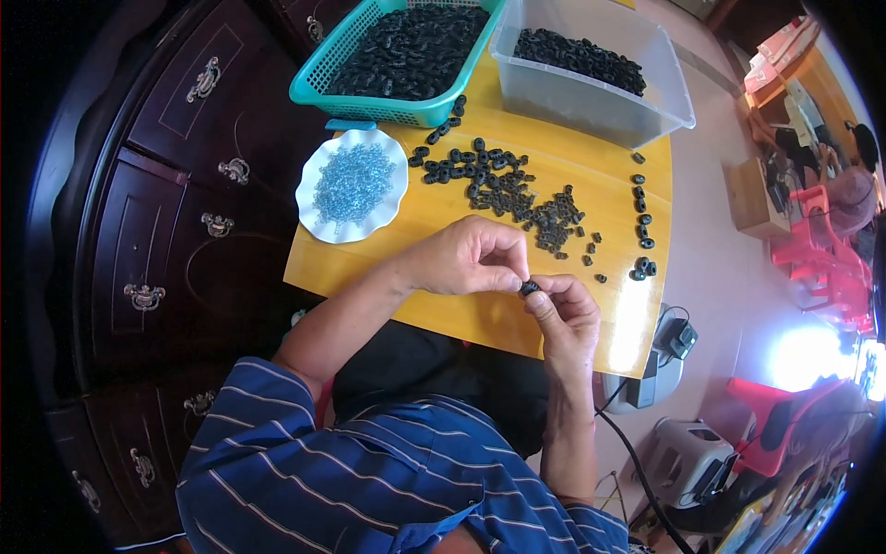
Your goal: The person assembles cord locks by hand, picking up a plastic housing and a spring from the table, inserting the spring into the housing, and then placing the assembled unit back onto the table.
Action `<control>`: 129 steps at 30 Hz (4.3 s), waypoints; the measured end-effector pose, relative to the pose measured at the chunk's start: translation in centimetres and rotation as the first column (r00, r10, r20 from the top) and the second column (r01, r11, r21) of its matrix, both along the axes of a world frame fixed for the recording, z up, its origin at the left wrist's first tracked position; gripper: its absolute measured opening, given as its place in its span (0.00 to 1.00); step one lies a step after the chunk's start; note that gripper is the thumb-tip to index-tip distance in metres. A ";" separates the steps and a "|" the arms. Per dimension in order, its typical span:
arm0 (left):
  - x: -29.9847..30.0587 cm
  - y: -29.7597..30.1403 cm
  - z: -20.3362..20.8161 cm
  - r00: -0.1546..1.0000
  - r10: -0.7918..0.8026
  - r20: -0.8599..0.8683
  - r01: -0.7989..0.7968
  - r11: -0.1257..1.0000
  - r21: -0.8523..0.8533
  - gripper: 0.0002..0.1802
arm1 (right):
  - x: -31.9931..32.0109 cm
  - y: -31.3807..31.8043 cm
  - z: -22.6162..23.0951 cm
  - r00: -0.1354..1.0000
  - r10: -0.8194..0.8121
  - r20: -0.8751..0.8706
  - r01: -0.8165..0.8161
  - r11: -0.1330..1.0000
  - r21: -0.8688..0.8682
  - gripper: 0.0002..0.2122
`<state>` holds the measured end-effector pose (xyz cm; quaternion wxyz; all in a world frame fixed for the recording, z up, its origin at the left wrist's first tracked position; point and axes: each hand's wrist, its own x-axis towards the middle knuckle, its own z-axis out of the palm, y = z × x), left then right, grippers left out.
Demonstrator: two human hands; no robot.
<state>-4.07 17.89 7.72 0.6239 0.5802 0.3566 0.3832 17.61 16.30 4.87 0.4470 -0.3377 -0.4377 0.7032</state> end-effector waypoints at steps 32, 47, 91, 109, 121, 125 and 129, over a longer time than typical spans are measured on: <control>1.8 -1.4 2.6 0.827 0.355 -0.436 -0.127 0.873 0.470 0.13 | -0.3 0.3 -0.3 0.986 0.007 -0.166 -0.043 0.975 -0.218 0.07; 4.1 -1.1 0.9 0.670 0.641 -0.373 0.012 0.494 0.870 0.16 | 0.0 0.7 -1.2 0.958 -0.066 -0.279 -0.034 0.940 -0.339 0.06; -5.2 1.3 3.4 0.711 0.370 -0.597 -0.188 0.919 0.346 0.04 | -1.1 -0.5 0.1 0.906 0.000 0.423 -0.092 0.976 0.197 0.07; -0.6 8.3 -1.4 0.484 0.607 -0.630 0.089 0.682 0.726 0.04 | -0.7 -0.2 -0.8 0.877 -0.024 0.479 -0.141 0.942 0.306 0.06; 0.8 10.8 -3.1 0.377 0.563 -0.735 0.283 0.686 0.670 0.03 | -0.3 -0.1 0.1 0.842 0.009 0.540 -0.184 0.944 0.272 0.08; 1.0 10.7 -2.9 0.378 0.594 -0.710 0.263 0.667 0.697 0.04 | -0.3 -0.1 -0.4 0.848 -0.051 0.528 -0.151 0.931 0.331 0.08; 0.5 8.5 -1.3 0.529 0.602 -0.598 0.023 0.695 0.719 0.05 | -0.3 0.2 -0.3 0.852 -0.033 0.522 -0.144 0.945 0.294 0.08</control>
